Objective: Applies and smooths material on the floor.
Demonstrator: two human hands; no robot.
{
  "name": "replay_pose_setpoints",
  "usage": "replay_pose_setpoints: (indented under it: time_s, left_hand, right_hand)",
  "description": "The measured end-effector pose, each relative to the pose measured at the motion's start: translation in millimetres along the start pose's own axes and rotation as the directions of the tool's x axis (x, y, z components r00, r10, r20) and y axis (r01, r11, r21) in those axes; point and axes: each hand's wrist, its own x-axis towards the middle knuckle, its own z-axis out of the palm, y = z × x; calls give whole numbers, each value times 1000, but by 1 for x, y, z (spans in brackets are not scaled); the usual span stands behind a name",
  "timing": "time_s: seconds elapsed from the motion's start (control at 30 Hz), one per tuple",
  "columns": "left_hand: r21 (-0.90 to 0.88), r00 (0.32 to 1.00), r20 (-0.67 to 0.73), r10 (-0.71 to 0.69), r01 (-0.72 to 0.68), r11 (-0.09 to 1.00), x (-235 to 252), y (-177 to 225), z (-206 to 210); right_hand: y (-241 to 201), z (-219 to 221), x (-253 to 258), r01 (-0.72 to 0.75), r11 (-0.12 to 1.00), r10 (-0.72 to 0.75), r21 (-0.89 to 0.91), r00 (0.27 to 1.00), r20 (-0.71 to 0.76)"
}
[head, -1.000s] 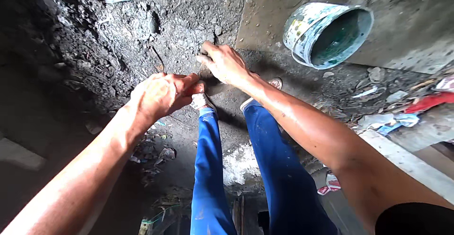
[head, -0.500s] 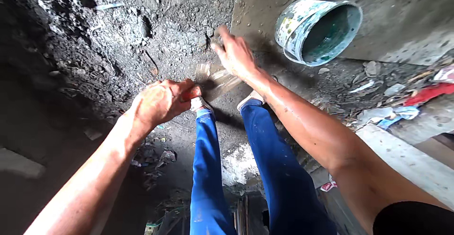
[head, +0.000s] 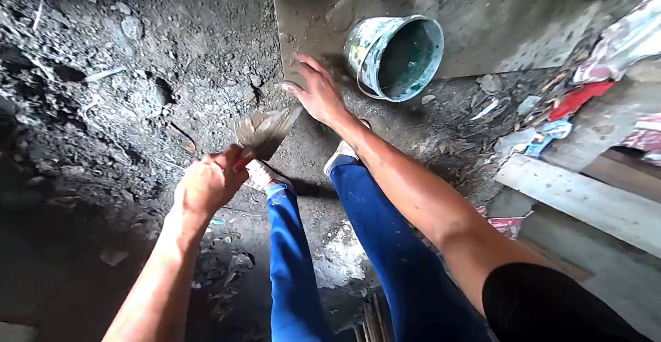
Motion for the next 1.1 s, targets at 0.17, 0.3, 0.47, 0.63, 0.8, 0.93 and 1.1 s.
replay_pose_setpoints:
  time_s: [0.17,0.3,0.47,0.63,0.8,0.93,1.1]
  left_hand:
    - [-13,998,-53,45,-46,999,3,46,-6]
    - [66,993,-68,95,-90,994,5,84,-24]
    - [166,995,-2,95,-93,982,26,110,-48]
    - [179,992,36,120,-125,976,46,108,-63]
    - [58,961,23,275,-276,959,54,84,-79]
    - [-22,942,42,332,-331,943,47,67,-98]
    - [-31,948,59,312,-311,950,33,41,-105]
  right_hand:
    - [36,-100,-78,-231,955,272,185,931,-242]
    - [134,-111,-55,-521,769,572,370,819,-36]
    - [192,-82,7,-686,630,724,365,689,45]
    - [158,-107,-5,-448,109,534,887,779,328]
    - [32,-125,-63,-102,481,-86,871,983,163]
    - [-13,-74,-63,592,804,-580,54,761,291]
    - [-44,-39,-38,709,694,-614,-122,672,414]
